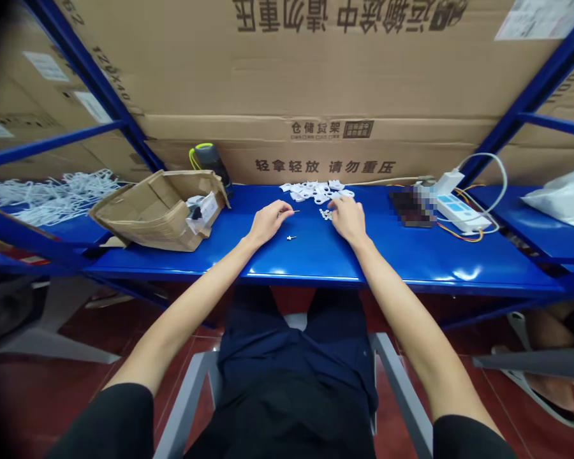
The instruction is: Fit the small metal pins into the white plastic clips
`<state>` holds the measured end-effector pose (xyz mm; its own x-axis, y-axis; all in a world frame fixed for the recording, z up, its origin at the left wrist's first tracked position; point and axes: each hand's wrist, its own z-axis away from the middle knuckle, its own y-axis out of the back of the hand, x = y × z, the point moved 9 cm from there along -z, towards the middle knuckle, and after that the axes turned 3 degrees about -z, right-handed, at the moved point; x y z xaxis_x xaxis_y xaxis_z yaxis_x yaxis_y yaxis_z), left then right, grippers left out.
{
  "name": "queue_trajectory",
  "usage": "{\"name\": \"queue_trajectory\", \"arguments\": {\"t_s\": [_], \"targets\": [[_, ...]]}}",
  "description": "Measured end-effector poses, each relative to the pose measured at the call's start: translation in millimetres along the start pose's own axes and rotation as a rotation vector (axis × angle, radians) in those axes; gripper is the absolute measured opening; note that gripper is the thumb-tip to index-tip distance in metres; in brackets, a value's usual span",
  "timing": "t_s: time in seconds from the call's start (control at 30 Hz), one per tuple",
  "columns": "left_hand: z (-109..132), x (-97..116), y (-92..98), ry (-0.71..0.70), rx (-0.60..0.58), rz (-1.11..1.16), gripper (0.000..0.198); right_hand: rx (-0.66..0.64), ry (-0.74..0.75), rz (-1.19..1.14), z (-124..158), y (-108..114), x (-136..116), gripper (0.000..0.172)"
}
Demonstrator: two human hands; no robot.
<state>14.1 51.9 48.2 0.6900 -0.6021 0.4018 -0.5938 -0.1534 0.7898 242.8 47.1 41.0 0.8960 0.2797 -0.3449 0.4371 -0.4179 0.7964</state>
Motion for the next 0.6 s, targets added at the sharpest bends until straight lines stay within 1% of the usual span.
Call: {"name": "queue_trajectory", "arguments": {"t_s": [0.1, 0.2, 0.3, 0.4, 0.5, 0.6], "targets": [[0, -3, 5.7, 0.024, 0.053, 0.013, 0.02, -0.015, -0.021, 0.046, 1, 0, 10, 0.032], [0, -3, 5.5, 0.036, 0.056, 0.02, 0.021, -0.05, 0.003, 0.047, 3, -6, 3, 0.029], [0, 0, 4.8, 0.017, 0.047, 0.023, 0.021, -0.07, 0.035, 0.056, 3, -11, -7, 0.026], [-1, 4, 3.5, -0.013, 0.024, 0.007, 0.02, -0.05, 0.052, 0.062, 4, -10, -12, 0.024], [-1, 7, 0.9, -0.033, -0.008, -0.008, 0.02, -0.021, 0.049, 0.065, 7, -6, -10, 0.023], [-1, 7, 0.1, -0.038, -0.011, -0.008, 0.021, 0.004, 0.041, 0.082, 11, -2, -8, 0.025]]}}
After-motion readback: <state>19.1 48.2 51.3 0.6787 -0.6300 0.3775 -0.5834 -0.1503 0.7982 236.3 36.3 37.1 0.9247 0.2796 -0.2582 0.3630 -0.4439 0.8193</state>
